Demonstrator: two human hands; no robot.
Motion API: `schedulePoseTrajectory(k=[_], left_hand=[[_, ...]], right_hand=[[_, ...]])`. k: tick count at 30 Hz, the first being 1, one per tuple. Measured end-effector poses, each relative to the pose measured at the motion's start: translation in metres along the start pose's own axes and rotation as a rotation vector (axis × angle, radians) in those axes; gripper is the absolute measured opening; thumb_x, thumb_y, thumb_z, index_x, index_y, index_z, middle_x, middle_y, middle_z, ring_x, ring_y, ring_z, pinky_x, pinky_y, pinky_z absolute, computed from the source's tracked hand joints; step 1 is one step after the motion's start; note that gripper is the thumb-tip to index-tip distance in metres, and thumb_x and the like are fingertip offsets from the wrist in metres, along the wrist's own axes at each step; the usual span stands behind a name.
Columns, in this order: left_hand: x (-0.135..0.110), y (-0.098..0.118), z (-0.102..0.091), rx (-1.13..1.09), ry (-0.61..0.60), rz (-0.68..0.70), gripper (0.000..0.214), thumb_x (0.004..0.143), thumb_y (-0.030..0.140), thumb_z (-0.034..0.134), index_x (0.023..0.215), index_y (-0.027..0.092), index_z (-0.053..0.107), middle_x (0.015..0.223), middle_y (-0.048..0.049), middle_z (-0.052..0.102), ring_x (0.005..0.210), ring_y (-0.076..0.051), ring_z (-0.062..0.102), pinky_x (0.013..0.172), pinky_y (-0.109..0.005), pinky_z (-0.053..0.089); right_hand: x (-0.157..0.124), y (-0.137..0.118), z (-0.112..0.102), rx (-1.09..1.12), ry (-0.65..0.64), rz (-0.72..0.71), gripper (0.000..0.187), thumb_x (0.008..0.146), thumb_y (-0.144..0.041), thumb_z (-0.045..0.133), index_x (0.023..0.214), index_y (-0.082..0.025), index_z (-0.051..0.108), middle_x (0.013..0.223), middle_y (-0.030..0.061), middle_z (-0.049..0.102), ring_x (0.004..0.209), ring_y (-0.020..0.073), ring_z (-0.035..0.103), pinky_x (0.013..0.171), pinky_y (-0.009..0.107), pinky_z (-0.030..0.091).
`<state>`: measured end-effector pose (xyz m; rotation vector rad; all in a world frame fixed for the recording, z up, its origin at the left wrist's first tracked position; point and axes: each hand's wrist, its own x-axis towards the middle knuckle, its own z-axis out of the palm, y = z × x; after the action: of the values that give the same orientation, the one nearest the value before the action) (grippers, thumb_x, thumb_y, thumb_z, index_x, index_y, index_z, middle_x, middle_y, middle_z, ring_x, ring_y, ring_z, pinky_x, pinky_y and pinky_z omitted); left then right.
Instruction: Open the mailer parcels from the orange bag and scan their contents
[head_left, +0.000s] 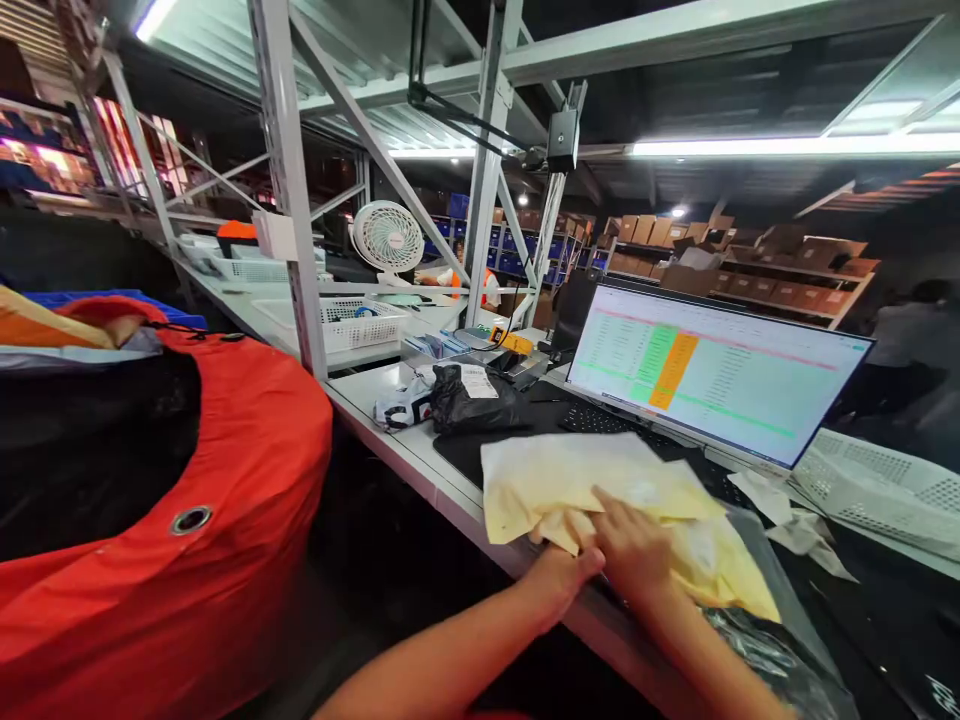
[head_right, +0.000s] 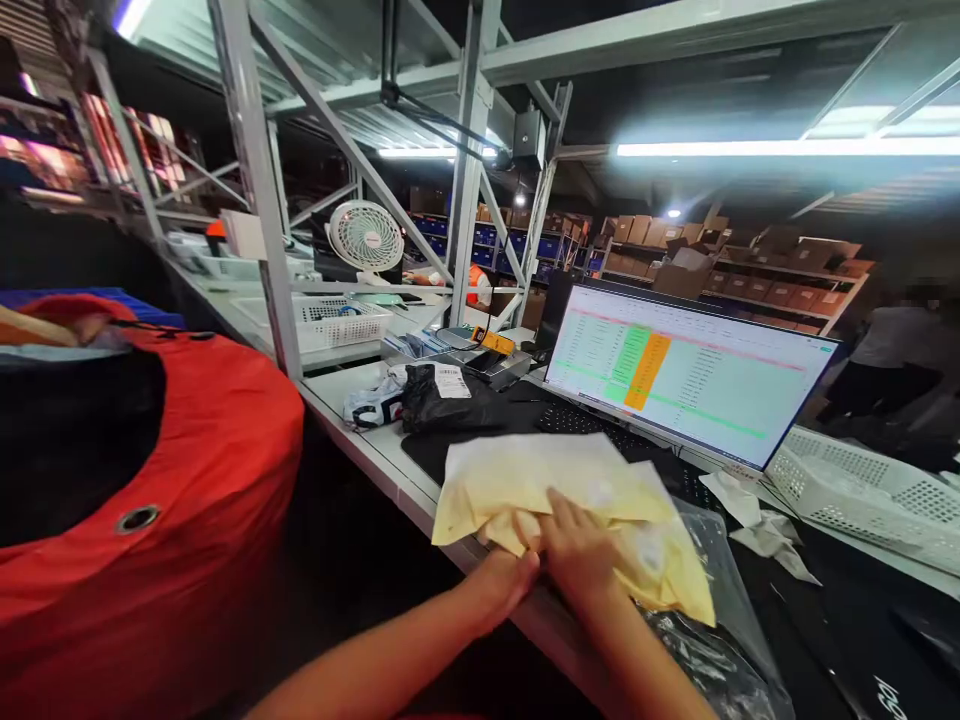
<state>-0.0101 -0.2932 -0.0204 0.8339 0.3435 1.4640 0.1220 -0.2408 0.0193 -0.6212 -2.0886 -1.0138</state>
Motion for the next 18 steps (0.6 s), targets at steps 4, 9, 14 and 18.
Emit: schedulePoseTrajectory(k=[4, 9, 14, 18], left_hand=[[-0.001, 0.004, 0.001, -0.486, 0.344, -0.216, 0.040, 0.080, 0.044, 0.077, 0.103, 0.012, 0.068, 0.108, -0.0129, 0.072, 0.110, -0.026, 0.066, 0.102, -0.039, 0.049], [-0.007, 0.024, 0.009, -0.513, 0.484, -0.213, 0.027, 0.092, 0.028, 0.063, 0.111, 0.010, 0.064, 0.107, -0.0146, 0.074, 0.094, -0.025, 0.073, 0.082, -0.038, 0.059], [-0.013, 0.027, 0.013, -0.377, 0.572, -0.193, 0.034, 0.088, 0.031, 0.067, 0.114, 0.010, 0.062, 0.107, -0.0141, 0.074, 0.093, -0.024, 0.072, 0.082, -0.035, 0.060], [0.000, 0.013, 0.016, -0.142, 0.716, -0.287, 0.022, 0.083, 0.027, 0.067, 0.099, 0.012, 0.065, 0.090, -0.0093, 0.073, 0.084, -0.021, 0.071, 0.084, -0.034, 0.057]], right_hand=[[-0.011, -0.034, -0.001, 0.223, -0.141, 0.153, 0.023, 0.088, -0.015, 0.045, 0.087, -0.018, 0.067, 0.112, 0.0071, 0.069, 0.092, 0.0211, 0.066, 0.078, 0.033, 0.052], [-0.022, -0.028, -0.042, 0.315, -0.210, 0.202, 0.026, 0.091, -0.037, 0.057, 0.107, -0.018, 0.067, 0.130, 0.0093, 0.060, 0.115, 0.0270, 0.058, 0.094, 0.041, 0.053], [-0.041, -0.036, -0.055, 0.230, -0.151, 0.156, 0.020, 0.096, -0.028, 0.053, 0.095, -0.023, 0.072, 0.111, 0.0058, 0.069, 0.101, 0.0259, 0.065, 0.092, 0.043, 0.054], [-0.071, -0.048, -0.048, 0.336, -0.162, 0.089, 0.026, 0.096, -0.028, 0.048, 0.101, -0.023, 0.073, 0.114, 0.0085, 0.069, 0.102, 0.0275, 0.065, 0.086, 0.041, 0.055]])
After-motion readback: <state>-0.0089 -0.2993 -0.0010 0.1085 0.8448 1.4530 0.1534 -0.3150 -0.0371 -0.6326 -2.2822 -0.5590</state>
